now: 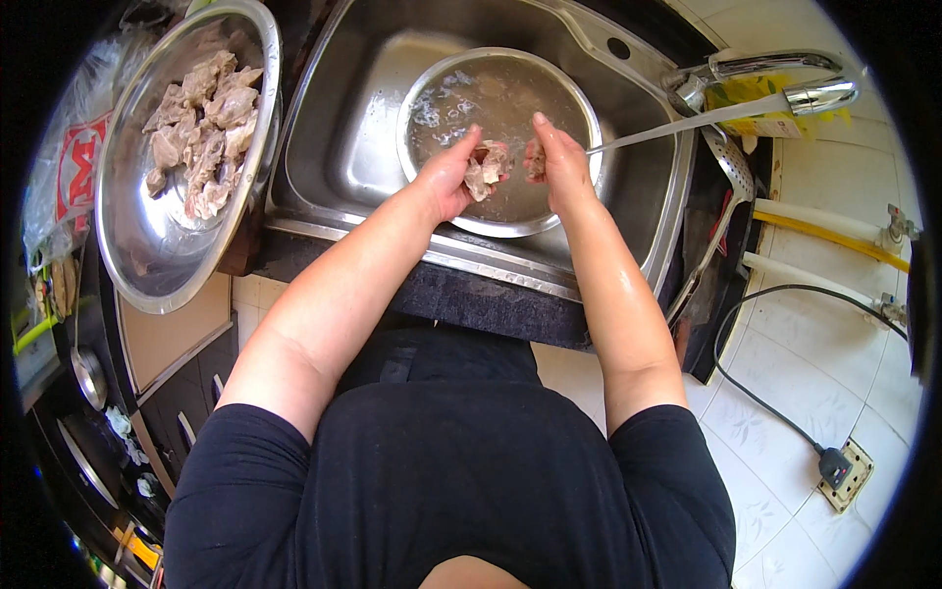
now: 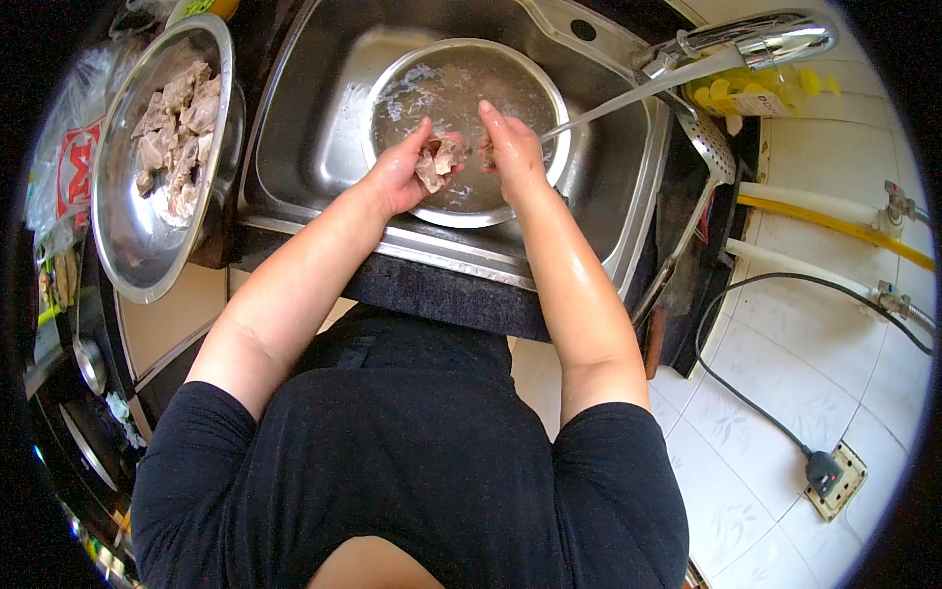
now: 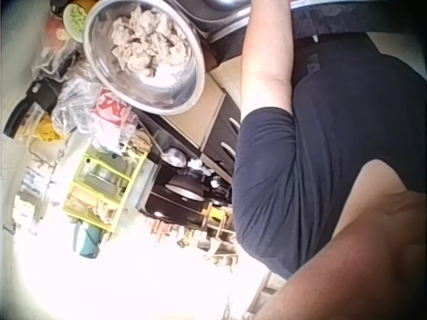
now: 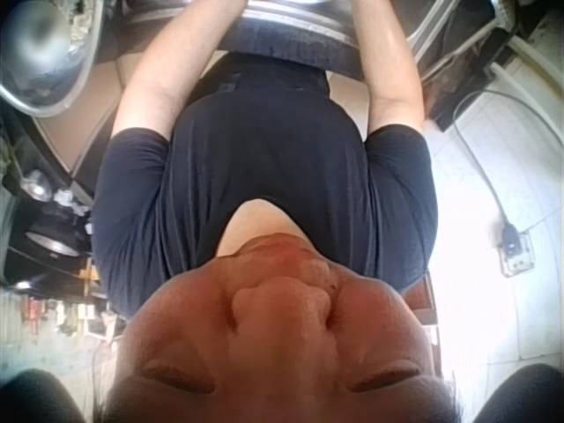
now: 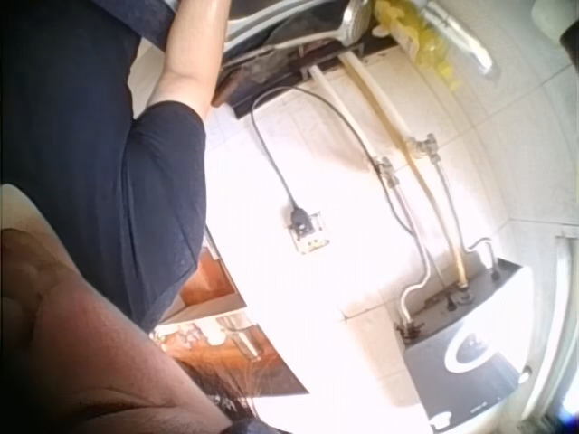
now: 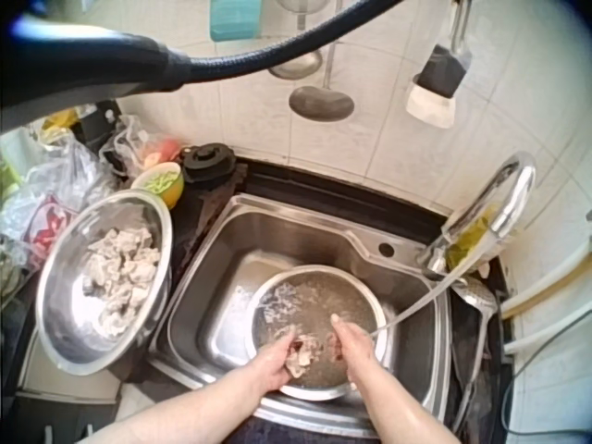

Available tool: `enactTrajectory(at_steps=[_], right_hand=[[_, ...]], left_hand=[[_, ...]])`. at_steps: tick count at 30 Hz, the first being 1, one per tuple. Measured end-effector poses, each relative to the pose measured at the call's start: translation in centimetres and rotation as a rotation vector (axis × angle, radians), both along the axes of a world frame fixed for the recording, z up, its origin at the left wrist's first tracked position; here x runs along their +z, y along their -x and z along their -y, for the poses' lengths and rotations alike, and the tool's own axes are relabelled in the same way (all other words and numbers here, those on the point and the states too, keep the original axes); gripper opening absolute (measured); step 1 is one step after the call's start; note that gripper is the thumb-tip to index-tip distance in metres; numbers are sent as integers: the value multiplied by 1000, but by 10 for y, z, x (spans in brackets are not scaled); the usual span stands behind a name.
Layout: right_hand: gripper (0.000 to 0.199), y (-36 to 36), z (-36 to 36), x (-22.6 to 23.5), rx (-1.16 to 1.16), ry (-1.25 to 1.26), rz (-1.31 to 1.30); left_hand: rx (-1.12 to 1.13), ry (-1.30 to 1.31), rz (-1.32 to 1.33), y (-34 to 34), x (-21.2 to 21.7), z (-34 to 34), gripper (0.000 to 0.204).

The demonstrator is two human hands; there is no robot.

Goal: The person washes pieces of raw meat by hand under running tap water in a kitchen sink. They rinse the meat in a metal bowl, transfer the cleaned pieces to a separate metal tray, and finally rinse the bowl itself.

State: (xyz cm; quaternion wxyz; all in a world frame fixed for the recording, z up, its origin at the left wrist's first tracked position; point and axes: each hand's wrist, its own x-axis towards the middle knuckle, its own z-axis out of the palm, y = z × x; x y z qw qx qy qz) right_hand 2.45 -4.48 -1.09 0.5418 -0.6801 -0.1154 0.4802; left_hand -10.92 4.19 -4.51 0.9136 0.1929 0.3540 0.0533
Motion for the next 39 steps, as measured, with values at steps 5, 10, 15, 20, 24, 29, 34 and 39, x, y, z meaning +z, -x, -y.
enactTrajectory(at_steps=[5,10,15,20,24,29,34,39], right_hand=[[28,-8,2,-8,131,88,163],[33,5,3,-5,379,73,535],[29,12,7,6,493,166,990],[27,-1,11,-21,266,117,763],[28,-19,16,-33,119,281,836],[28,-29,19,-54,409,571,1195],[33,-28,11,-50,490,328,349],[31,-19,13,-93,287,324,794]], left_hand=[[-15,-203,14,1,3,8,25],[-126,-629,-13,-4,-20,14,23],[-160,-898,-106,-4,-20,16,29],[-109,-904,-101,-3,-7,17,42],[-36,-908,-7,-2,-8,16,47],[23,-649,20,-3,-12,10,38],[127,112,-351,2,-24,-5,19],[-83,-26,-343,-2,-15,-2,24]])
